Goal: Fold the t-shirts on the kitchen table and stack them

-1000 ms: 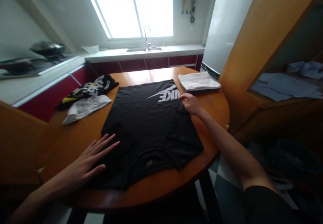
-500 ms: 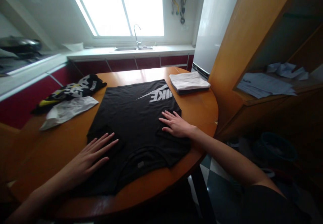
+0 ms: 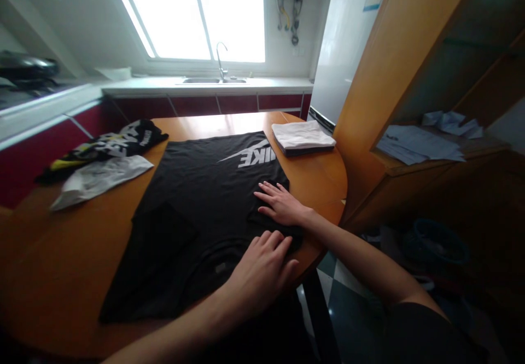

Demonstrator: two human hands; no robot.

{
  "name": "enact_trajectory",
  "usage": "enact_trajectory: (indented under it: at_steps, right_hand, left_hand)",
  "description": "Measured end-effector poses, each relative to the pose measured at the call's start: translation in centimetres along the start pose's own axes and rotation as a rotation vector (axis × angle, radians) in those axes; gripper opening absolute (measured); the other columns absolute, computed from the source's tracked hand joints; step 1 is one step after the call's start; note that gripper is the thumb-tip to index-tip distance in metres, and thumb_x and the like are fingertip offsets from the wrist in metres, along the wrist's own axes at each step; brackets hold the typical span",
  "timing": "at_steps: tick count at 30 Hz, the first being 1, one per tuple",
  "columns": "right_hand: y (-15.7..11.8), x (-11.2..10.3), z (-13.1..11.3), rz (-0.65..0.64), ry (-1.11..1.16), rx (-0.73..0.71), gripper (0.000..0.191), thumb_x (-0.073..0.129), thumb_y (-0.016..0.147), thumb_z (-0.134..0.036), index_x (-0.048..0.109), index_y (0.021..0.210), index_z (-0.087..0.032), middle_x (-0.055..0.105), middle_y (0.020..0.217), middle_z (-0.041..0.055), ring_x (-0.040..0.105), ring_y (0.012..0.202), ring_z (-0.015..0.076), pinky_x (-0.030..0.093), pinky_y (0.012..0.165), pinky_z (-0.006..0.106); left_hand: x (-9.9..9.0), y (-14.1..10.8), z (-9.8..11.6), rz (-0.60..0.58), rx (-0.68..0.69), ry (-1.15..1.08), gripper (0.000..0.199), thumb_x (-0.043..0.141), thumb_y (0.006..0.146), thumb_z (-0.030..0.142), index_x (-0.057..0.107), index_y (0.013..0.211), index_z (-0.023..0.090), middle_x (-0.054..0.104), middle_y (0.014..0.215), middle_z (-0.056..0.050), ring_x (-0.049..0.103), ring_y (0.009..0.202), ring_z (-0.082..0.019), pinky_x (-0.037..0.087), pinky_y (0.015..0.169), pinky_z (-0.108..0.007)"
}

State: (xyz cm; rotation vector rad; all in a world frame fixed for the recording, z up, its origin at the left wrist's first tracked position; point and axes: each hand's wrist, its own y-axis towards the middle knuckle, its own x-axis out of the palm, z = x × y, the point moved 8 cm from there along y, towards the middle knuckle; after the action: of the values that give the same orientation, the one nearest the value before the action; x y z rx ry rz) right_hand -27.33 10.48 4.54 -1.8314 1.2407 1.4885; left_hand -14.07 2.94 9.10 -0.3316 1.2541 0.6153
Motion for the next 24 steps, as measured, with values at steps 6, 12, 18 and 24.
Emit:
enact_trajectory:
  at_steps: [6, 12, 18, 24]
  right_hand:
    - [0.0, 0.1, 0.2, 0.031, 0.011, -0.002, 0.055, 0.045, 0.102, -0.049, 0.045, 0.151, -0.023, 0.031, 0.163, 0.0122, 0.021, 0.153, 0.0260, 0.020, 0.122, 0.054]
    - [-0.2, -0.5, -0.3, 0.087, 0.002, -0.001, 0.050, 0.045, 0.102, -0.045, 0.051, 0.146, -0.021, 0.038, 0.160, 0.0135, 0.027, 0.151, 0.0264, 0.025, 0.121, 0.054]
    - [-0.7, -2.1, -0.7, 0.198, -0.011, 0.007, 0.040, 0.048, 0.102, -0.038, 0.059, 0.138, -0.024, 0.050, 0.151, 0.0103, 0.037, 0.146, 0.0251, 0.027, 0.120, 0.051]
    - [-1.8, -3.3, -0.5, 0.212, 0.103, -0.018, 0.037, 0.050, 0.101, -0.033, 0.063, 0.134, -0.021, 0.057, 0.144, 0.0107, 0.044, 0.141, 0.0247, 0.036, 0.116, 0.047]
  left_hand:
    - [2.3, 0.4, 0.3, 0.034, -0.021, 0.028, 0.053, 0.051, 0.098, 0.052, 0.051, 0.141, 0.022, 0.058, 0.119, -0.011, 0.053, 0.105, -0.029, 0.047, 0.089, -0.046]
    - [2.8, 0.4, 0.5, 0.038, -0.003, 0.057, 0.043, 0.056, 0.095, 0.053, 0.060, 0.128, 0.025, 0.058, 0.118, -0.010, 0.052, 0.105, -0.030, 0.045, 0.087, -0.046]
    - [3.4, 0.1, 0.9, 0.059, 0.050, 0.025, 0.046, 0.049, 0.101, 0.046, 0.053, 0.139, 0.021, 0.056, 0.139, -0.009, 0.048, 0.118, -0.029, 0.042, 0.097, -0.046]
    - [3.5, 0.0, 1.2, 0.044, 0.088, 0.062, 0.046, 0.054, 0.099, 0.043, 0.053, 0.139, 0.020, 0.052, 0.148, -0.008, 0.048, 0.120, -0.030, 0.043, 0.094, -0.047]
